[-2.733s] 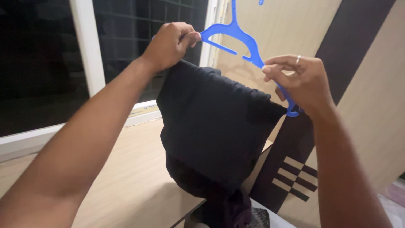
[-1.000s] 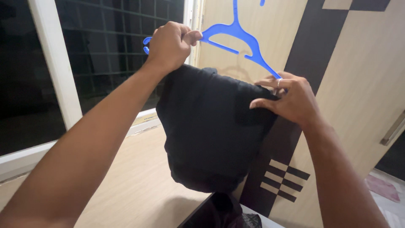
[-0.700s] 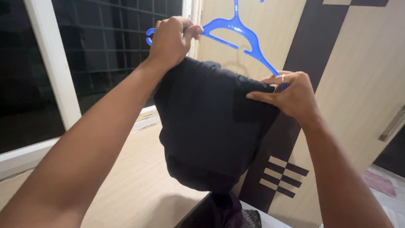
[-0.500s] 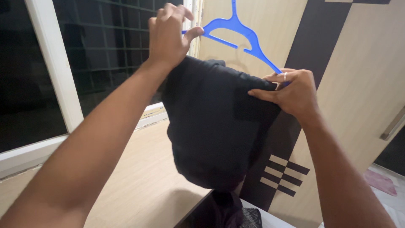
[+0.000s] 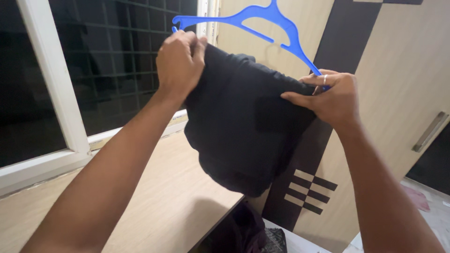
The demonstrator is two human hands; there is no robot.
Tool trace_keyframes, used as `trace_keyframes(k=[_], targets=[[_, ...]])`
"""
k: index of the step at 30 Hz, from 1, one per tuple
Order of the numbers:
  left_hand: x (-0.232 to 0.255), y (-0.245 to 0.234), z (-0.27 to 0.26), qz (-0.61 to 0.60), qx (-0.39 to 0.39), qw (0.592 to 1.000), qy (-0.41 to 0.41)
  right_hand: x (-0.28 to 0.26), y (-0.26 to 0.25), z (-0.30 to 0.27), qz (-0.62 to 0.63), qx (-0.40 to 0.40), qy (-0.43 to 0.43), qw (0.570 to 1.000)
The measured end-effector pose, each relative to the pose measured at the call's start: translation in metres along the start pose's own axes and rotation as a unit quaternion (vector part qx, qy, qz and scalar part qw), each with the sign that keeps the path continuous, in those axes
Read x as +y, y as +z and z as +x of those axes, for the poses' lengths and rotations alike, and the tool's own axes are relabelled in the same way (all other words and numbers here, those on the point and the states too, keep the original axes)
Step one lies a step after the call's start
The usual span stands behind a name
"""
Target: The person takes a blue hanger from a closet, then folds a black long-sleeved shirt on a window sill and hangs it on the hanger. The shirt is placed back in the closet. The person then picks up a red striped cloth from the closet floor and holds it.
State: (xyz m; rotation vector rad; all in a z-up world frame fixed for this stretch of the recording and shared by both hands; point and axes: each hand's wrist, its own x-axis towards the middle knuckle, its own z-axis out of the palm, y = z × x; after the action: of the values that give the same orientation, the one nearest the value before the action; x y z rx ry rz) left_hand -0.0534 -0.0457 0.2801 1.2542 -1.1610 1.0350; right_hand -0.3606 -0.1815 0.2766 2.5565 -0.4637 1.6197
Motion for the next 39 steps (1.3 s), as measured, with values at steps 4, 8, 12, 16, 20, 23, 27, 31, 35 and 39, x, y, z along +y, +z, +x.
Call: trace_keyframes(k=[4,8,12,16,20,23,27,31,35,39], targets=[[0.007,0.003,0.010,0.019,-0.047,0.992,-0.115,-0.002,-0.001,0.001,0.006,-0.011,0.002,1.000],[0.029,-0.004,-0.002,0.105,0.001,0.992,0.064,-0.003,-0.002,0.003,-0.020,0.001,0.014,1.000],[0.054,-0.011,-0.015,0.020,-0.004,0.952,0.304,-0.001,-0.008,0.002,0.051,0.006,-0.003,0.999],[0.062,-0.004,-0.002,-0.021,-0.144,0.928,0.343,-0.002,-0.010,0.000,0.043,0.002,-0.046,0.998],[0.038,-0.009,0.017,0.012,-0.206,0.921,0.332,-0.002,-0.017,0.000,0.044,0.014,-0.048,0.998],[0.015,-0.017,0.025,0.066,-0.180,0.920,0.343,-0.001,-0.022,-0.003,0.029,0.011,-0.030,0.999],[0.009,-0.019,0.020,0.081,-0.164,0.933,0.309,-0.003,-0.021,-0.004,0.015,-0.004,-0.028,0.999],[0.016,-0.022,0.010,0.070,-0.172,0.952,0.245,-0.001,-0.020,-0.010,0.000,-0.001,-0.038,0.999],[0.014,-0.017,0.009,0.153,0.024,0.966,0.209,0.000,-0.029,-0.013,0.022,-0.014,0.014,1.000],[0.014,-0.001,-0.007,-0.025,-0.060,0.991,-0.113,-0.001,-0.044,-0.020,0.035,0.003,0.005,0.999]])
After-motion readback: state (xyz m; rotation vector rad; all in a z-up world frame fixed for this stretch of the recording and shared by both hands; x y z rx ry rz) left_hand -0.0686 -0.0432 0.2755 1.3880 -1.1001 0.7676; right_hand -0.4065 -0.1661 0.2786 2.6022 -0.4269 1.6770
